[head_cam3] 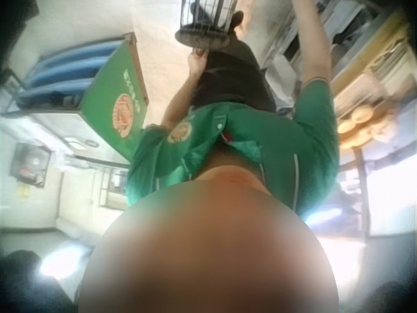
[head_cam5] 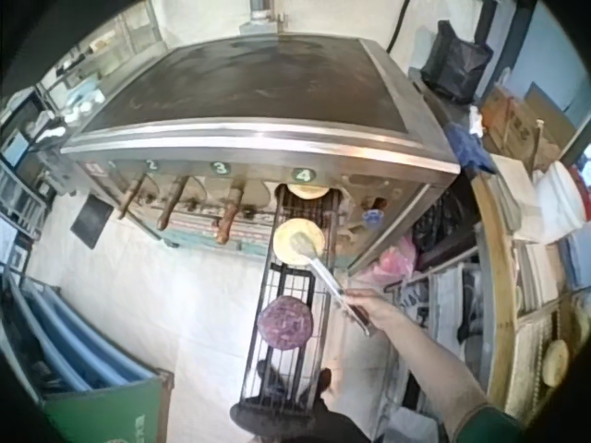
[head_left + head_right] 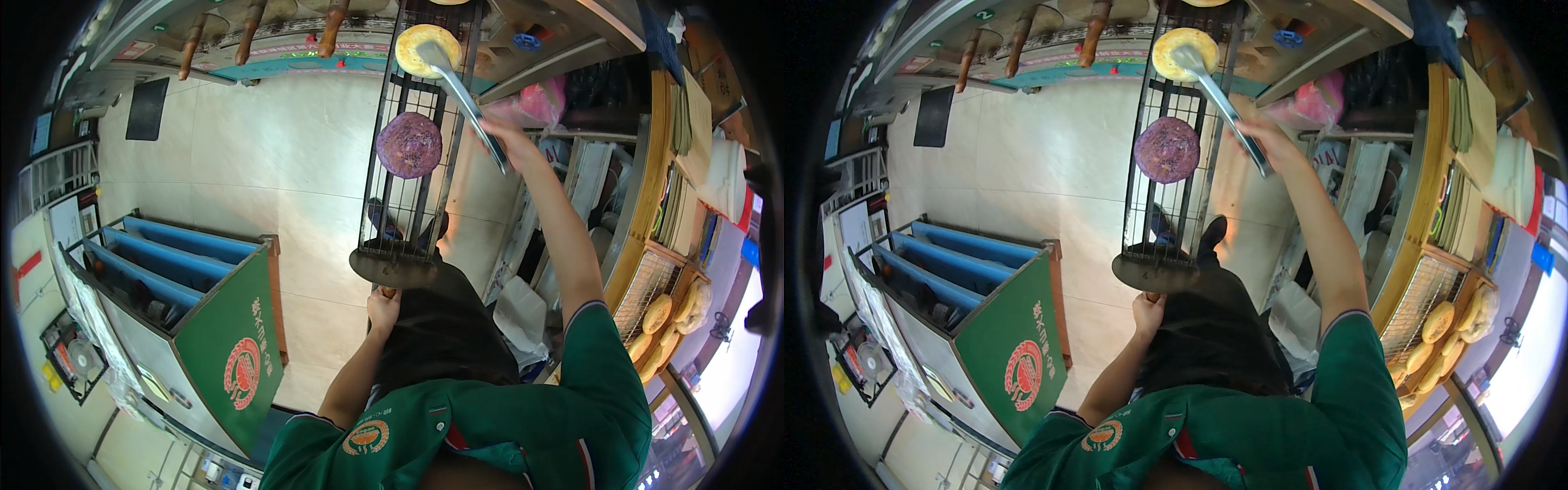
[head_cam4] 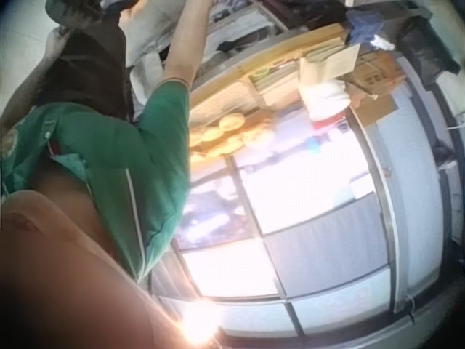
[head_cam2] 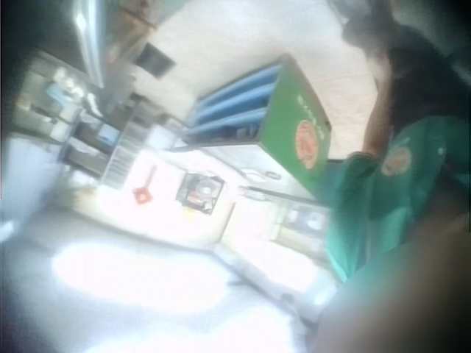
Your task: The person rolls out dough with a rolling pin, spreads a yellow filling, and folds the dough into a log. They repeat this process with multiple dough pieces on a stainless steel countertop. The person also uses tongs to move baked buns on a cooling rack.
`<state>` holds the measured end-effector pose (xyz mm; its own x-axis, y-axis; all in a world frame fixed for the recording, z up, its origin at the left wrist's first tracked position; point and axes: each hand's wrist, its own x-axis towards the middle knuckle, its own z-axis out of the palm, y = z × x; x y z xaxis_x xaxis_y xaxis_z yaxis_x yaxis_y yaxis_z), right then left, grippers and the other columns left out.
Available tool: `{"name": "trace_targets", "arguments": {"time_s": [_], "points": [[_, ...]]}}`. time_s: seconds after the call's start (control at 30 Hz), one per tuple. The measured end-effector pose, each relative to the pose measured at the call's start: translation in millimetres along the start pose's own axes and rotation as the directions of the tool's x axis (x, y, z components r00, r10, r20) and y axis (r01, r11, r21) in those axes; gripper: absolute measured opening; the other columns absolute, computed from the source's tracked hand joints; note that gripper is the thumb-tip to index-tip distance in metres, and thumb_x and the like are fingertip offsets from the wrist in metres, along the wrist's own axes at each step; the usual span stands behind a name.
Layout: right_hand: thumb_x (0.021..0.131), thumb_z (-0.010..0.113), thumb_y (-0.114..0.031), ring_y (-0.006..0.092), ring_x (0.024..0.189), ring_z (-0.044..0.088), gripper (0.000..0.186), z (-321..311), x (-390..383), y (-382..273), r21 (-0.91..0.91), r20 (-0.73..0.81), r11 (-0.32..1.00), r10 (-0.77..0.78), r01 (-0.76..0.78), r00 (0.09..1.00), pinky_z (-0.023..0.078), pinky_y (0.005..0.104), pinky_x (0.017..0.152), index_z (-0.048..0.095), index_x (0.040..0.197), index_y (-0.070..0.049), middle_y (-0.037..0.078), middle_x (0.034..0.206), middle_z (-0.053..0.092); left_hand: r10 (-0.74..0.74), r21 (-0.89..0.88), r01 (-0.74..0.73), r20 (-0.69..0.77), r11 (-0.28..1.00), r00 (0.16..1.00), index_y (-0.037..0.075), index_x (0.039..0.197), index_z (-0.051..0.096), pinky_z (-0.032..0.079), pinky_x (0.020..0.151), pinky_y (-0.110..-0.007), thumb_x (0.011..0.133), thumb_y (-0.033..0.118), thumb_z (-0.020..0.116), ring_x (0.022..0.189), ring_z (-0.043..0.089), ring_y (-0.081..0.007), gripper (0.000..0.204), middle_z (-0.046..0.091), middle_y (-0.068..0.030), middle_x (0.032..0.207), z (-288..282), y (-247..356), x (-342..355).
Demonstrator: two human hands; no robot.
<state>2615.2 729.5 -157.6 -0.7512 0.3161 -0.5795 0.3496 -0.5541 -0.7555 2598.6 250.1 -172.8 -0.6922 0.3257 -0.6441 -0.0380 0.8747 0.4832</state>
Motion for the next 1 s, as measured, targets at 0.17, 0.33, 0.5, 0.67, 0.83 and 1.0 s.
{"name": "trace_targets", "arguments": {"time_s": [0.17,0.33,0.5,0.67,0.83,1.0], "points": [[0.096,0.066,-0.023,0.0158,0.083,0.069,0.037,16.5,6.5,-22.1,-0.783,-0.162,0.532,-0.675,0.322,0.720,0.056,0.0291,0.073,0.064,0.130,-0.007,0.004,0.107,0.072,-0.015,-0.012,0.016,0.063,1.000,0.998,-0.002,0.083,0.069,0.053,0.068,-0.045,0.084,0.031,0.077,0.075,0.068,-0.0419,0.034,0.069,-0.0237,0.075,-6.4,-13.4,0.9],[0.079,0.073,-0.015,0.0256,0.107,0.066,0.061,10.2,-36.8,-37.4,-0.976,0.182,-0.215,-0.746,0.027,0.640,0.056,0.0377,0.085,0.058,0.138,-0.019,0.005,0.119,0.068,0.028,-0.035,-0.026,0.057,0.999,0.998,-0.002,0.079,0.067,0.053,0.067,-0.044,0.084,0.031,0.078,0.074,0.068,-0.0422,0.035,0.068,-0.0234,0.073,-7.6,-10.5,1.9],[0.091,0.070,-0.018,0.0177,0.085,0.070,0.052,-14.1,-87.5,11.7,-0.879,-0.195,0.471,-0.507,0.081,0.840,0.057,0.0316,0.069,0.056,0.140,-0.009,0.006,0.112,0.070,0.033,-0.004,-0.033,0.013,0.999,0.999,-0.001,0.075,0.066,0.052,0.065,-0.044,0.083,0.030,0.079,0.071,0.067,-0.0402,0.035,0.067,-0.0219,0.070,-2.5,-19.0,-2.3],[0.100,0.063,-0.026,0.0113,0.073,0.064,0.038,-47.3,-57.6,14.4,-0.087,-0.182,0.995,-0.062,0.047,0.981,0.053,0.0250,0.063,0.063,0.126,0.002,0.007,0.097,0.072,0.033,0.023,-0.034,0.047,0.999,0.998,0.001,0.068,0.066,0.051,0.060,-0.041,0.080,0.025,0.080,0.065,0.068,-0.0349,0.030,0.066,-0.0173,0.066,-3.3,-62.8,-23.2],[0.098,0.065,-0.029,0.0101,0.072,0.063,0.035,-13.8,45.8,-49.8,0.055,-0.031,0.995,-0.087,0.089,0.996,0.052,0.0233,0.062,0.065,0.118,0.001,0.007,0.096,0.072,0.178,-0.109,-0.182,-0.046,0.977,0.983,0.004,0.069,0.070,0.051,0.060,-0.040,0.080,0.020,0.077,0.065,0.069,-0.0329,0.020,0.068,-0.0161,0.066,-4.7,-102.2,-41.8],[0.094,0.071,-0.021,0.0101,0.074,0.064,0.035,1.9,50.4,-54.8,-0.223,-0.248,0.940,-0.311,0.258,0.917,0.053,0.0239,0.063,0.066,0.123,-0.002,0.005,0.096,0.072,0.109,-0.234,-0.119,-0.054,0.965,0.993,0.005,0.076,0.074,0.054,0.065,-0.037,0.081,0.015,0.071,0.072,0.073,-0.0279,0.011,0.072,-0.0150,0.074,-16.4,-91.7,-45.3]]}}
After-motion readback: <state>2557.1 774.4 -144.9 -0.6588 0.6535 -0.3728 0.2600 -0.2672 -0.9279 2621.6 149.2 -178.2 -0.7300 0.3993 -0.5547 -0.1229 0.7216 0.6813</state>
